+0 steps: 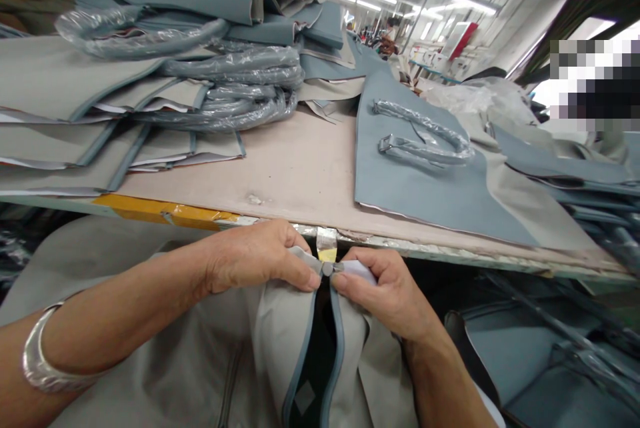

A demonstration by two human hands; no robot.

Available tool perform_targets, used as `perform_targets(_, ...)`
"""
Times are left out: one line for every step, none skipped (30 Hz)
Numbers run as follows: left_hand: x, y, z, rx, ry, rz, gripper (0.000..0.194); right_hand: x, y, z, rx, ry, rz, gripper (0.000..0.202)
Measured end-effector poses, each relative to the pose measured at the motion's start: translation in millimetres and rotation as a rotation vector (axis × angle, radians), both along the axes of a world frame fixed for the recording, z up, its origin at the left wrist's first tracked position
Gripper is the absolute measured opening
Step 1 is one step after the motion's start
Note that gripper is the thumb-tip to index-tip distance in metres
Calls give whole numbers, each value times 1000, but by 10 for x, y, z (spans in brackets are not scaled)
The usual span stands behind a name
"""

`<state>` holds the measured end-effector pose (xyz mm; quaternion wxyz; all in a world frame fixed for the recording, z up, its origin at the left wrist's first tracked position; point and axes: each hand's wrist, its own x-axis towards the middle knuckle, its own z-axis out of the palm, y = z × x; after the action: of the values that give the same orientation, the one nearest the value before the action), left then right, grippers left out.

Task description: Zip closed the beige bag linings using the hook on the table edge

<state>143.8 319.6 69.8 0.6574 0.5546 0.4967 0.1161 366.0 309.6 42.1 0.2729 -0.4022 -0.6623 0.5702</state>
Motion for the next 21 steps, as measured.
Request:
perform_targets(0,2,2,-3,8,-1,28,-5,2,1,-2,2,-2,34)
perform_targets(-1,5,3,-2,17,-2,28,-9,3,1,-6,4,-1,34)
perform_targets(-3,7,2,-1,24,-3,29,-12,4,1,-11,8,1,34)
perform_targets(-6,9,0,3,27,-2,29,-14,5,1,-16,9,4,34)
perform_targets(-8,11,-2,8,26,-2,30,-14,6,-1,-18,11,8,34)
perform_targets(-10,12,-4,14,21,-2,30,-11,7,-2,-18,12,10,34)
perform_targets(-11,14,-5,19,15,-1,30,-7,7,-3,-18,14,13,34)
perform_targets(-12,15,-7,21,9,2,30,-3,7,-4,-20,17,18,34)
perform_targets(-13,16,-8,21,5,2,30,2,7,-4,-21,19,24,34)
perform_targets(-13,17,-9,20,0,3,30,6,6,-2,-23,22,27,34)
perform_targets(-12,19,-11,17,-5,4,30,8,5,0,-26,24,28,35)
perform_targets(-11,20,-13,16,-11,6,30,8,3,4,-30,26,27,35)
perform_targets(-10,21,-16,17,-14,6,30,6,2,9,-33,28,25,36)
perform_targets(-9,22,-20,19,-16,6,30,3,1,14,-34,30,19,35)
perform_targets(-7,23,-24,23,-14,10,30,-1,1,18,-34,32,13,35)
perform_targets(-7,22,-29,27,-14,14,30,-4,1,21,-32,32,7,35)
perform_targets(-7,21,-33,31,-17,16,30,-8,3,24,-30,32,3,35)
perform_targets(-9,19,-38,33,-23,16,31,-9,5,27,-27,30,2,35)
perform_targets(-12,16,-42,33,-30,15,31,-9,7,29,-27,26,5,35)
perform_targets(-16,13,-45,32,-36,11,32,-8,9,31,-29,22,14,36)
perform_targets(-20,10,-48,31,-39,7,32,-5,11,33,-32,18,24,36)
